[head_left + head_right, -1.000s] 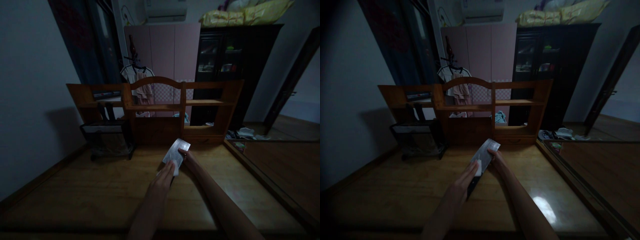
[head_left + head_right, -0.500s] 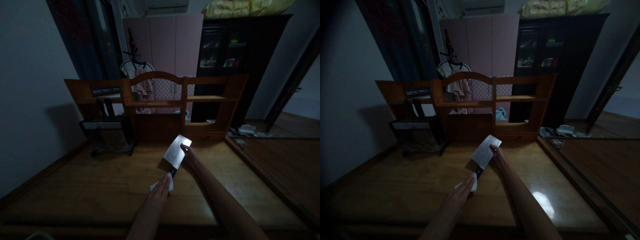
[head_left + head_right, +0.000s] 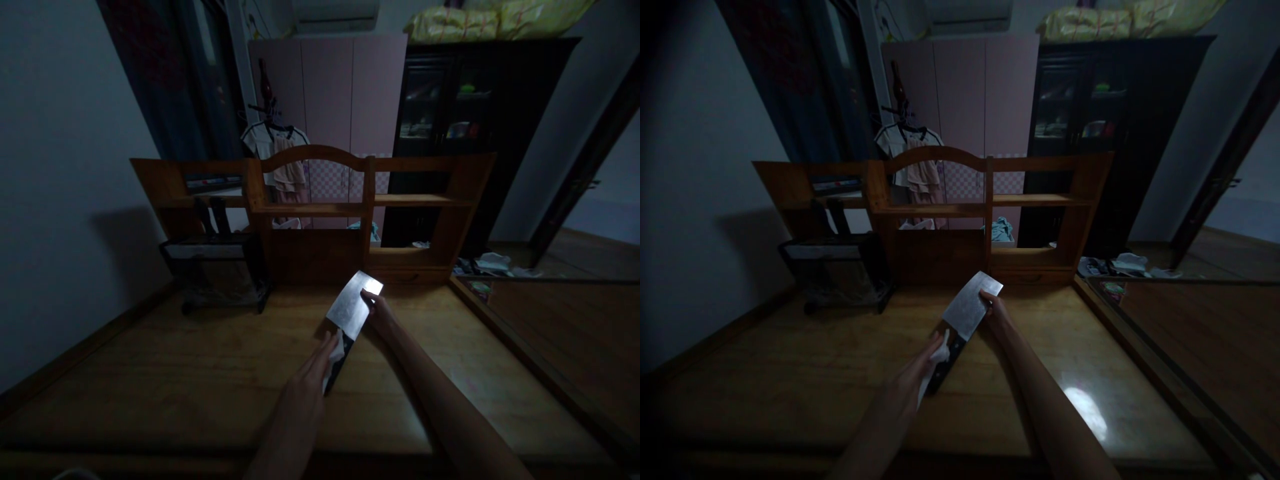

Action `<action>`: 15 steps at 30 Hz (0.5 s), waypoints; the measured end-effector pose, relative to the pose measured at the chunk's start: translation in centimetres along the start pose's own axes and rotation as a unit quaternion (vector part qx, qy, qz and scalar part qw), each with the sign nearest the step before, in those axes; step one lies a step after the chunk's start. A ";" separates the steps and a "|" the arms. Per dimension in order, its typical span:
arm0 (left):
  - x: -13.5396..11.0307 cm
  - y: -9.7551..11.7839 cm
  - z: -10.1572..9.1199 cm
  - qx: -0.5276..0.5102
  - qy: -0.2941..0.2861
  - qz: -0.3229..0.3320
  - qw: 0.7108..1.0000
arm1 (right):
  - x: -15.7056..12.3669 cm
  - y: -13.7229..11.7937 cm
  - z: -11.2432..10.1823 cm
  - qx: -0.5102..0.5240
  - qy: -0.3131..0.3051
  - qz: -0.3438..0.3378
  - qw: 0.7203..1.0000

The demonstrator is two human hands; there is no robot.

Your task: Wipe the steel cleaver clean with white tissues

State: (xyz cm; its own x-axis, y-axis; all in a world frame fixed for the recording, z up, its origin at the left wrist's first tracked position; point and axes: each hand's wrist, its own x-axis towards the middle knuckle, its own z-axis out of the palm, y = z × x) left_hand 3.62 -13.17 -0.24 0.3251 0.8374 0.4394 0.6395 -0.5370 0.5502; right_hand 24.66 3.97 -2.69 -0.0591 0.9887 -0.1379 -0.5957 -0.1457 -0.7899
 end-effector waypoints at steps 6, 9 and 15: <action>1.5 0.0 3.5 0.112 -0.027 -0.004 0.993 | -0.1 0.0 0.1 -0.001 0.003 0.023 1.000; 1.0 -0.2 4.7 0.161 -0.037 -0.012 0.986 | -0.1 0.0 0.0 0.000 0.002 0.030 1.000; 0.0 0.3 4.0 0.192 -0.002 -0.007 0.981 | 0.3 0.0 -0.2 0.003 0.003 0.032 0.999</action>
State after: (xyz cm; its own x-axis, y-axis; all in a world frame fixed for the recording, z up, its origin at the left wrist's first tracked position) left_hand 6.61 -12.87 -2.93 0.3167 0.8456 0.4298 0.8593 -0.4476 0.2475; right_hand 24.76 4.27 -2.86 -0.0935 0.9771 -0.1914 -0.5958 -0.2089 -0.7755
